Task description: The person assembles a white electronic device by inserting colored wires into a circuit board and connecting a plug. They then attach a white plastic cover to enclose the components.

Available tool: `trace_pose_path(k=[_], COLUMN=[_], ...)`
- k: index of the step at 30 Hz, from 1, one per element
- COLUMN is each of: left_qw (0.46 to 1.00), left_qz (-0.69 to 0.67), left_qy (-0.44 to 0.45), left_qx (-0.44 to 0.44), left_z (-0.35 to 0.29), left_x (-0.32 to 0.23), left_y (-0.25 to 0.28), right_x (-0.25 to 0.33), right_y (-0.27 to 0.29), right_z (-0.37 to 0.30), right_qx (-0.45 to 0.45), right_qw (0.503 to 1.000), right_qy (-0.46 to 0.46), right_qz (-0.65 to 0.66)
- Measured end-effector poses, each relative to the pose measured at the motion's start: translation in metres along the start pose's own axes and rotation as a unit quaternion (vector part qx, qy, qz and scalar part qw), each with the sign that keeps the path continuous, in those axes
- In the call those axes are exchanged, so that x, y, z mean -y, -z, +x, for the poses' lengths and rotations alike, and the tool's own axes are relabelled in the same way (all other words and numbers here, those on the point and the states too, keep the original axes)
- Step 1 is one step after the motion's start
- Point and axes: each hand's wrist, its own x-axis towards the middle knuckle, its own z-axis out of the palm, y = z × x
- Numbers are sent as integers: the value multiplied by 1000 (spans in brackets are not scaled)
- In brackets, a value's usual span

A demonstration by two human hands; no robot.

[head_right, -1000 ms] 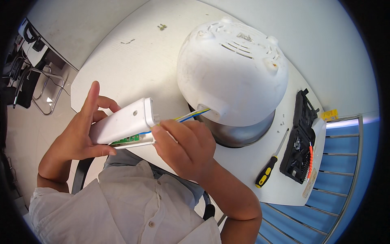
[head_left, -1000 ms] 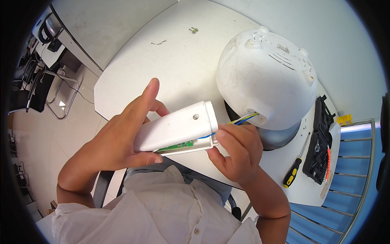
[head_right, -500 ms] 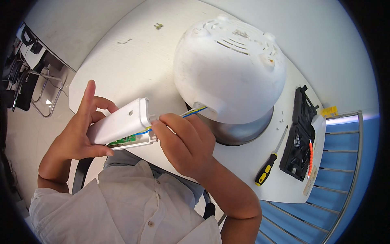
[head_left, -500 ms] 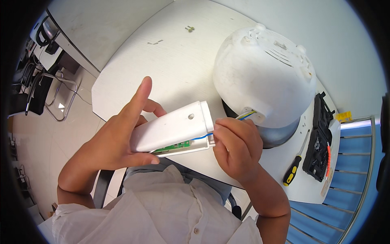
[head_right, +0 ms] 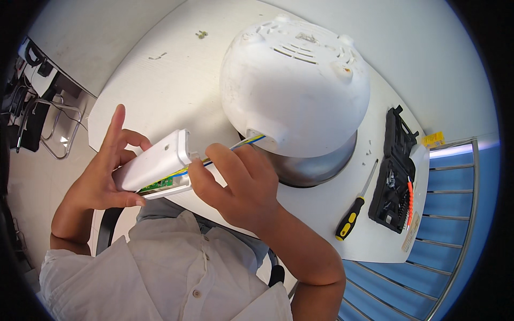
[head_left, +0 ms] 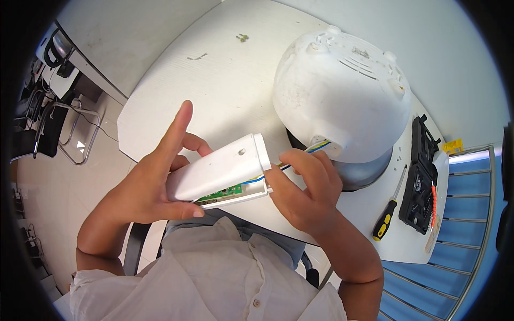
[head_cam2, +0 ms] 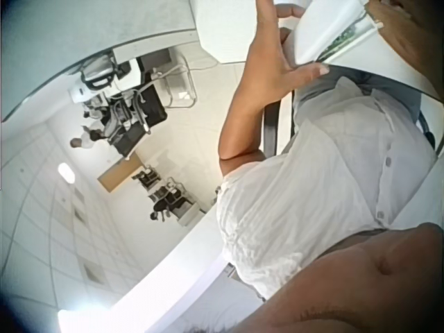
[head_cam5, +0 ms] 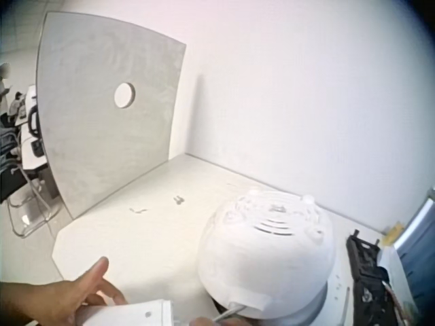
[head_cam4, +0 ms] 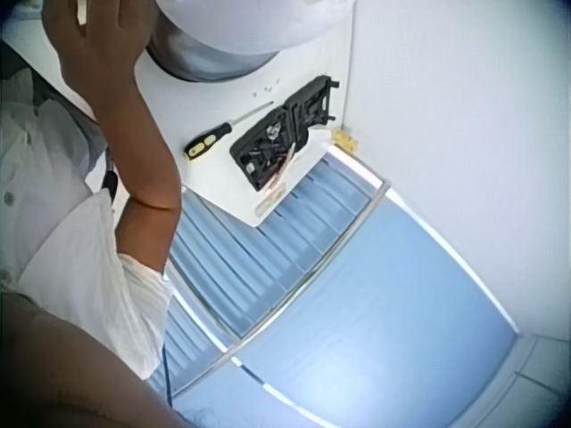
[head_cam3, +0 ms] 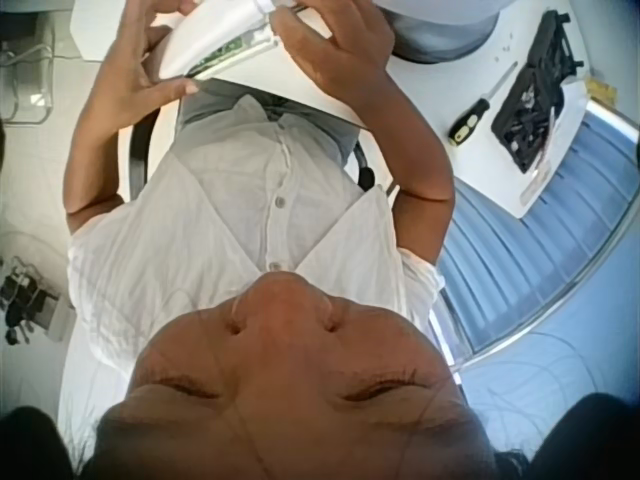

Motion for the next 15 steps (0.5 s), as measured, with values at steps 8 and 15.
trace_pose_path(k=[8, 15], left_qw=[998, 992], left_qz=[56, 117], left_qy=[42, 47], left_qx=[-8, -12], left_z=[1, -1], left_x=[-15, -23], left_y=[2, -1], right_x=[17, 18], right_y=[10, 8], right_z=[1, 2], right_qx=[69, 93], right_qw=[997, 995], right_qy=[-17, -5], right_qz=[-11, -26])
